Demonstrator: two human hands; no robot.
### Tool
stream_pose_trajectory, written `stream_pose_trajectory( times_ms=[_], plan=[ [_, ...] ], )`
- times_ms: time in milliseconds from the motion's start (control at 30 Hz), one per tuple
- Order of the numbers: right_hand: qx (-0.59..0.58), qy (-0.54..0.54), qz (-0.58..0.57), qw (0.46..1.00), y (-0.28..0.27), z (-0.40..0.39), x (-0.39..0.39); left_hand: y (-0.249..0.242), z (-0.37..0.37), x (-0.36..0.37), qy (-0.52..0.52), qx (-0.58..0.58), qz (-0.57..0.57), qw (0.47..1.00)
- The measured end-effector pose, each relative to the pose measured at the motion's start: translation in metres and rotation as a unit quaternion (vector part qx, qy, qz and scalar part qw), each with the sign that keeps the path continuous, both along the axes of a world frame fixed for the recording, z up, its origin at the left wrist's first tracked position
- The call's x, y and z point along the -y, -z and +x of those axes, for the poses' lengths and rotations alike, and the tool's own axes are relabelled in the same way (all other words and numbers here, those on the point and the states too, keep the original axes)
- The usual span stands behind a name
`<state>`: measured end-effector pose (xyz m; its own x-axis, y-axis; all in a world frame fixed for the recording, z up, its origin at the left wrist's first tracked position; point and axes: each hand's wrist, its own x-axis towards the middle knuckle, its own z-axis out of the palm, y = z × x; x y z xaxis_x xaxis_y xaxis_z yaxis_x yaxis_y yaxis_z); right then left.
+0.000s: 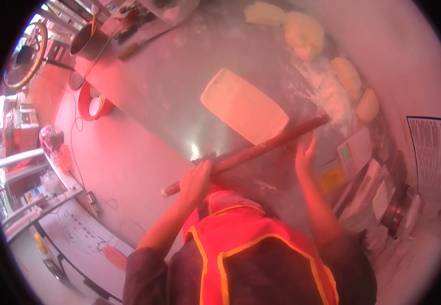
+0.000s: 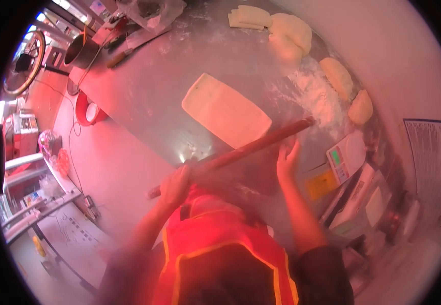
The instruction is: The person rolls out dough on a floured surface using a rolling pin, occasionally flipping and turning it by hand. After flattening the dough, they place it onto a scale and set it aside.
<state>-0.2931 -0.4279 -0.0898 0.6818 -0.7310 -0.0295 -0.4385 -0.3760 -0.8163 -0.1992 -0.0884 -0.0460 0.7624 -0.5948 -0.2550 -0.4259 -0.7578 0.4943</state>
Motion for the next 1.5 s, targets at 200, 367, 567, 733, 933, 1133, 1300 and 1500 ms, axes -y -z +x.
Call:
stream_pose_trajectory(
  times_ms=[200,367,567,733,933,1133,1300,1500],
  plan=[
    [-0.007,0.159,0.295,0.942,-0.006,0.055,-0.043,0.011,0.115,-0.036,-0.109,-0.027,-0.044,0.993],
    [-0.067,0.141,0.271,0.950,0.006,0.085,-0.039,0.023,0.233,-0.063,-0.233,0.020,0.057,0.971],
    [-0.028,0.133,0.125,0.983,0.023,0.088,-0.062,0.042,0.276,-0.033,-0.168,0.442,0.031,0.881],
    [0.105,0.127,0.409,0.897,0.029,0.089,-0.068,0.149,0.266,0.048,0.054,0.154,-0.124,0.979],
    [0.099,0.074,0.395,0.910,0.040,0.084,-0.036,0.072,0.229,0.117,0.020,-0.068,-0.064,0.995],
    [0.142,0.036,0.292,0.945,-0.034,-0.052,0.068,-0.039,0.102,0.243,0.051,-0.252,-0.133,0.957],
    [0.041,0.186,0.074,0.979,-0.126,-0.255,0.196,-0.060,-0.039,0.406,0.157,-0.231,-0.267,0.922],
    [-0.158,0.371,-0.300,0.865,-0.232,-0.399,0.287,-0.102,-0.188,0.540,0.229,-0.515,-0.406,0.719]
  ],
)
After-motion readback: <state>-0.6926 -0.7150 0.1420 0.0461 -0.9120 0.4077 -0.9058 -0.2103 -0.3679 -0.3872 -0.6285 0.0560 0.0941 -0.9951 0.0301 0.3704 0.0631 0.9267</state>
